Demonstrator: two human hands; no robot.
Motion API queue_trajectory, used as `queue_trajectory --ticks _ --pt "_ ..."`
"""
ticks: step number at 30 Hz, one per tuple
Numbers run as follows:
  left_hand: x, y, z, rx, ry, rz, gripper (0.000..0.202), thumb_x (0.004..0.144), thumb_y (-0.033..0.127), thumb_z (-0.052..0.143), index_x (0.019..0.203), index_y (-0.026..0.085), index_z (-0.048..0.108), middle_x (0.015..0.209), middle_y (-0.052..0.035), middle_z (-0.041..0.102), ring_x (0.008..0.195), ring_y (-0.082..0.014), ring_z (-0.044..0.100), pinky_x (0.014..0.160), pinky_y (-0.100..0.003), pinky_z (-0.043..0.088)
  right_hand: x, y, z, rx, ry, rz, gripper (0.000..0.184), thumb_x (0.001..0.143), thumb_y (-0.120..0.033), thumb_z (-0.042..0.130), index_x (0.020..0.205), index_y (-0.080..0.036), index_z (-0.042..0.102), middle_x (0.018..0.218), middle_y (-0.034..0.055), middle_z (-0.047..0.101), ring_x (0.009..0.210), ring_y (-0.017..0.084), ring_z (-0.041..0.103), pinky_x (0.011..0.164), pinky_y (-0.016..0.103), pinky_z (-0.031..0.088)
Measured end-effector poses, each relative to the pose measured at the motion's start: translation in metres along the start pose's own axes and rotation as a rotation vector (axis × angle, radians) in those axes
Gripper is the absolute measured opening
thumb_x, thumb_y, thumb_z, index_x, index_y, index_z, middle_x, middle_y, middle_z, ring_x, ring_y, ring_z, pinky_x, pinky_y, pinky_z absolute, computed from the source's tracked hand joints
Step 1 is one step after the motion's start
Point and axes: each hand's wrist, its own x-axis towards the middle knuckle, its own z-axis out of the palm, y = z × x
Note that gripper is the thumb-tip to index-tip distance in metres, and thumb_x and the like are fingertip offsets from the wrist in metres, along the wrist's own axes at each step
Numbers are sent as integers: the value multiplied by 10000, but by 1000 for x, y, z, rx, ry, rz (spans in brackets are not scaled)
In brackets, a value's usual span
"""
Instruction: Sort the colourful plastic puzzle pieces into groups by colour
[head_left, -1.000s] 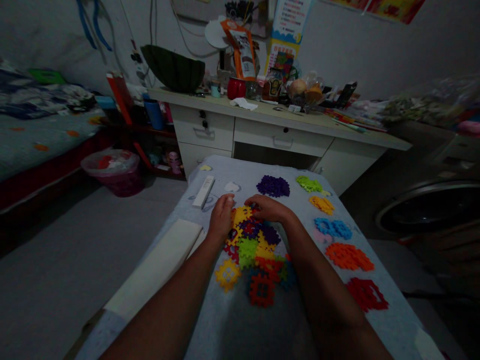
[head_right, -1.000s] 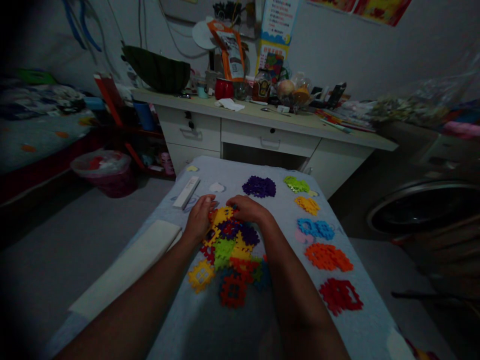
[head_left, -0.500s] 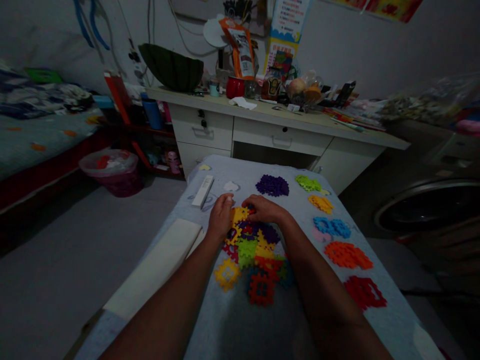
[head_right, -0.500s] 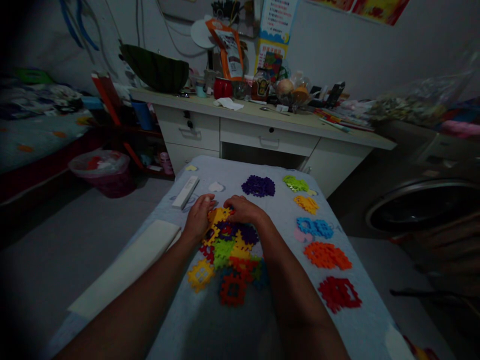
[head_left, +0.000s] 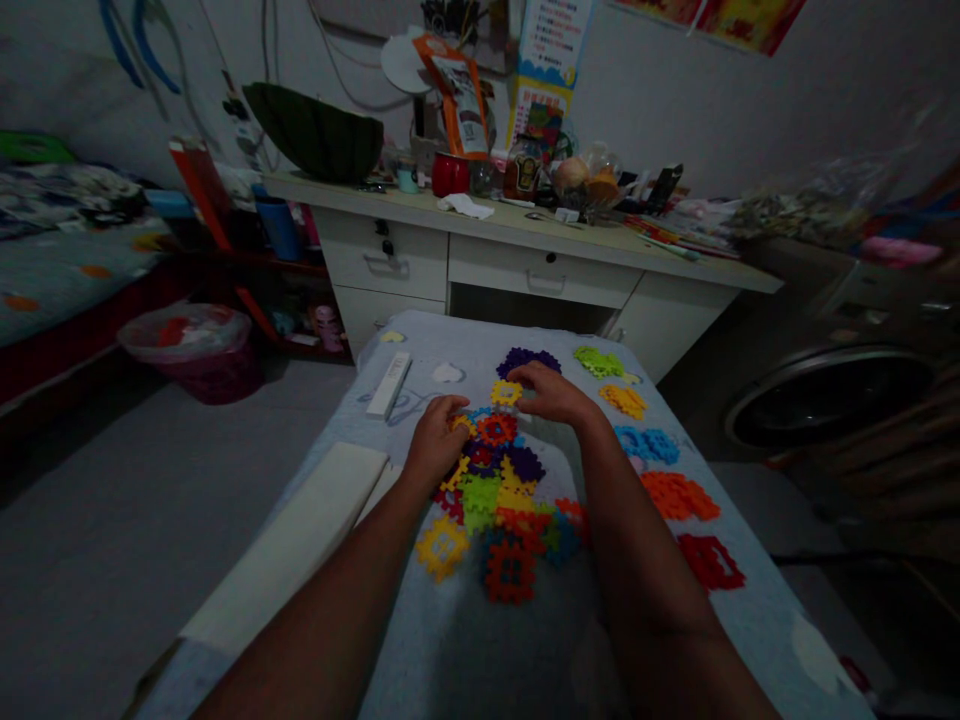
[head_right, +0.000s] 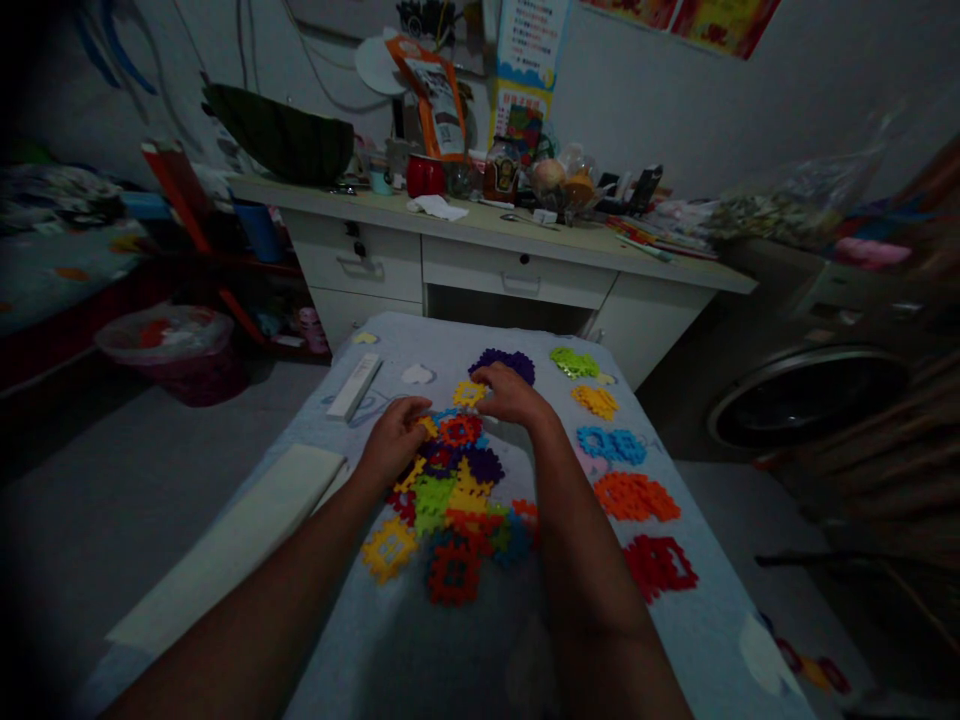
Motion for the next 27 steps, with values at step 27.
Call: queue_trajectory --ticks 27 --pt "0 0 0 -45 80 -56 358 710 155 487 1020 202 659 1076 -59 636 961 -210 614 928 -376 491 -77 106 -17 -558 228 851 390 806 -267 638 1186 -186 673 1201 177 587 1161 356 473 944 490 327"
